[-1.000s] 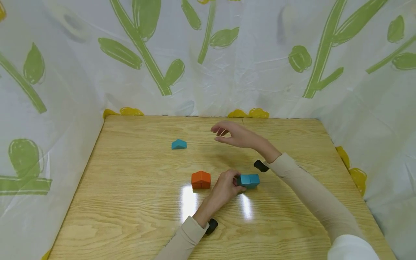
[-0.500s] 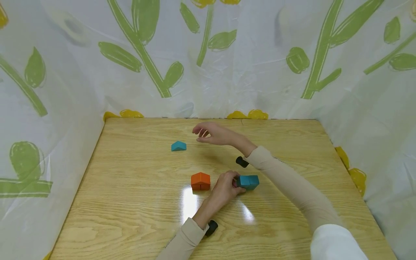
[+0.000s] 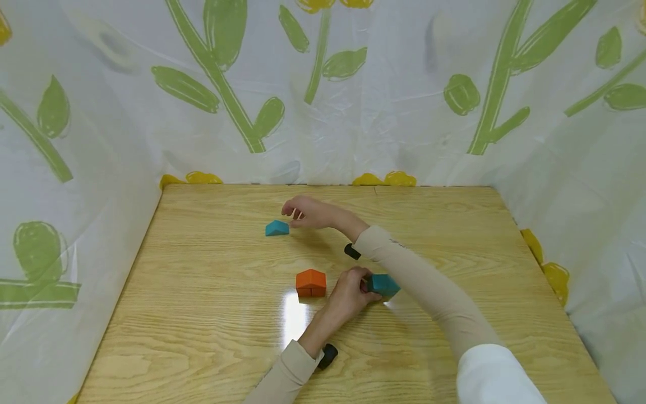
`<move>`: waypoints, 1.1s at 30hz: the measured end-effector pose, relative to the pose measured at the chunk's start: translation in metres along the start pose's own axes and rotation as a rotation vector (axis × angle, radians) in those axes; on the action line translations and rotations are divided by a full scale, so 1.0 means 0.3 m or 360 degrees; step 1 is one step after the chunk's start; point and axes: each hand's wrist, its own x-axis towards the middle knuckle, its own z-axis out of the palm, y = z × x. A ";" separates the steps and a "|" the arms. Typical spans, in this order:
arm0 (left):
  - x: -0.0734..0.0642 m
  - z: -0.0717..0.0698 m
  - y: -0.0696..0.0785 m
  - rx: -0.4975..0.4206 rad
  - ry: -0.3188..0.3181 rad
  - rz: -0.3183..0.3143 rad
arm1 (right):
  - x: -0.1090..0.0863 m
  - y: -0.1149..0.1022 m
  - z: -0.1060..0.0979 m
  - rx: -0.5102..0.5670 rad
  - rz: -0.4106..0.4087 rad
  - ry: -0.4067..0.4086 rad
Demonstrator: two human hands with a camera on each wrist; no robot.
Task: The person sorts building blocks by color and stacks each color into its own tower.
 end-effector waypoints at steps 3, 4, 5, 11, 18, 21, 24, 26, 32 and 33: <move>-0.004 0.001 -0.001 -0.0030 -0.0001 0.0001 | 0.021 0.001 0.014 -0.0017 0.0053 -0.0050; -0.005 0.001 -0.001 -0.0040 0.0000 0.0006 | 0.028 0.001 0.018 -0.0021 0.0072 -0.0067; -0.007 0.001 -0.002 -0.0050 0.0001 0.0012 | 0.034 0.002 0.022 -0.0027 0.0090 -0.0081; -0.016 0.007 -0.005 -0.0122 -0.0006 0.0027 | 0.064 0.018 0.042 -0.0081 0.0145 -0.0141; -0.018 -0.004 0.000 -0.0158 -0.0034 -0.0008 | 0.087 -0.009 0.047 -0.0171 0.0149 -0.0183; -0.015 -0.002 -0.003 -0.0170 -0.0040 -0.0010 | 0.091 -0.021 0.051 -0.0201 0.0147 -0.0192; -0.014 0.001 -0.006 -0.0164 -0.0034 0.0006 | 0.092 -0.024 0.058 -0.0241 0.0158 -0.0185; -0.012 0.002 -0.006 -0.0154 -0.0030 0.0013 | 0.091 -0.023 0.061 -0.0255 0.0158 -0.0175; -0.009 0.001 -0.002 -0.0123 -0.0017 0.0043 | 0.084 -0.020 0.050 -0.0282 0.0115 -0.0163; -0.009 0.001 -0.001 -0.0120 -0.0016 0.0055 | 0.082 -0.020 0.045 -0.0276 0.0114 -0.0160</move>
